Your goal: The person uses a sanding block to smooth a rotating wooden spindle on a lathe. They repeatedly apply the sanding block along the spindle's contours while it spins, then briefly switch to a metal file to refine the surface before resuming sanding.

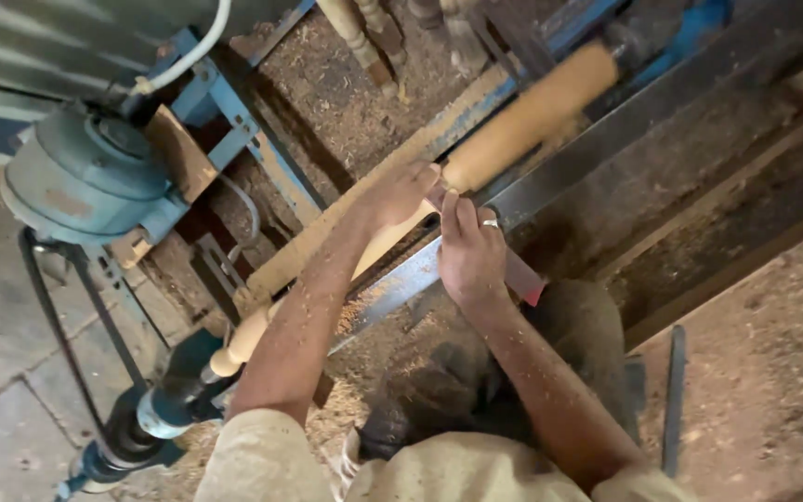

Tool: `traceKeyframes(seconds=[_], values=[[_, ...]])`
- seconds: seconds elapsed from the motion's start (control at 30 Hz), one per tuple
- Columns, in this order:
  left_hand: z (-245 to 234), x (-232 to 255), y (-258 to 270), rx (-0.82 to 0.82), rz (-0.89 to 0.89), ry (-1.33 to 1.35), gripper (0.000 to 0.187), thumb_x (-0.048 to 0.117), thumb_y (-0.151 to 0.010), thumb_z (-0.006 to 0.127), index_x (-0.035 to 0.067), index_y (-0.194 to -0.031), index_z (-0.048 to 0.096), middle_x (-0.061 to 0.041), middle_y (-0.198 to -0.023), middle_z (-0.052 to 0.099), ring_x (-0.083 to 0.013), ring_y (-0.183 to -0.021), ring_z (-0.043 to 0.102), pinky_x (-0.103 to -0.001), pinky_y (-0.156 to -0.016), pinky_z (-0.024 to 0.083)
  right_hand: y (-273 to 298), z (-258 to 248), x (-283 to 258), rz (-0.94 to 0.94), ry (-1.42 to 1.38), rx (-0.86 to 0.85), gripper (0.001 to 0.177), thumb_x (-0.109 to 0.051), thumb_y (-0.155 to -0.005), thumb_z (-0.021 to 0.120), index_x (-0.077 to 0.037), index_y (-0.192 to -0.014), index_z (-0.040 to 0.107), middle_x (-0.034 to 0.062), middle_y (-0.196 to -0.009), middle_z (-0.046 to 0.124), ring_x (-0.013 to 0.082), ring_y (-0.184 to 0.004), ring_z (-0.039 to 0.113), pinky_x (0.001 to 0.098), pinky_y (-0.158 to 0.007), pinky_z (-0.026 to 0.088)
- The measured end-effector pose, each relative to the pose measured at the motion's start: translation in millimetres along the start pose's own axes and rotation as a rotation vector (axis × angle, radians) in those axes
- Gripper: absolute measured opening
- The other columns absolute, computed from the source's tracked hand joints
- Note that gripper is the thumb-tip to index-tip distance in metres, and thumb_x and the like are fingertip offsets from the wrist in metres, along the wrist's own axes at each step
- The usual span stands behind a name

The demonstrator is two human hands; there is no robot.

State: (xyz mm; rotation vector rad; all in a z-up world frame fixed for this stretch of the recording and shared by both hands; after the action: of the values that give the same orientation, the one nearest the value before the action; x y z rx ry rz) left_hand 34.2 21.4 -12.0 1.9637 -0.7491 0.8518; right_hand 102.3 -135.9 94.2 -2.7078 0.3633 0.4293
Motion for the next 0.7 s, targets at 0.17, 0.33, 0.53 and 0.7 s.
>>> traceKeyframes(seconds=[0.17,0.33,0.53,0.7], values=[[-5.6,13.6,26.5,0.126,-0.022,-0.038,0.056,0.045,-0.107,0.039,0.0,-0.131,0.061,-0.022,-0.134,0.063,-0.0397,-0.125,0.058,-0.043,-0.107,0.043,5.0,-4.1,-3.6,-0.055,0.028,0.06,0.055,-0.006,-0.081,0.069,0.004,-0.135,0.06,0.0138,-0.114,0.06,0.0346,-0.093,0.063,0.0412,-0.069,0.054],[-9.7,19.1,43.0,0.122,-0.063,-0.014,0.055,0.045,-0.107,0.037,0.003,-0.131,0.063,-0.02,-0.127,0.066,-0.0363,-0.12,0.063,-0.041,-0.104,0.047,2.7,-10.0,-7.3,-0.1,0.08,0.08,0.053,-0.008,-0.079,0.068,0.001,-0.131,0.062,0.012,-0.112,0.061,0.0323,-0.093,0.063,0.0411,-0.073,0.055],[-24.9,64.3,50.9,0.281,-0.04,0.048,0.048,0.041,-0.107,0.042,0.0,-0.111,0.066,-0.02,-0.107,0.073,-0.0344,-0.101,0.074,-0.043,-0.094,0.056,-2.8,-15.9,1.8,0.021,-0.093,-0.009,0.046,-0.005,-0.079,0.068,0.0,-0.125,0.066,0.0126,-0.103,0.065,0.0325,-0.09,0.064,0.0423,-0.074,0.055],[-38.3,104.2,33.1,0.217,0.049,-0.283,0.049,0.041,-0.105,0.042,0.004,-0.101,0.073,-0.022,-0.111,0.07,-0.0409,-0.106,0.067,-0.049,-0.094,0.051,-12.8,-11.7,32.2,0.308,-0.412,-0.072,0.026,-0.007,-0.093,0.067,-0.006,-0.119,0.07,0.0167,-0.1,0.069,0.0377,-0.085,0.068,0.0477,-0.074,0.056]])
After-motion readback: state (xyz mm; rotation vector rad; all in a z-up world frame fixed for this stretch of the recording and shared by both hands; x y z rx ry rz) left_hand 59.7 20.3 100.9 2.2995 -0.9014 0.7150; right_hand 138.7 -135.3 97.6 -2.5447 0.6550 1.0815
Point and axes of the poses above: each hand's wrist, its own y-axis away from the middle knuckle, its own z-axis out of the palm, x = y × z, the point moved 5 cm from there along -y, towards the middle knuckle
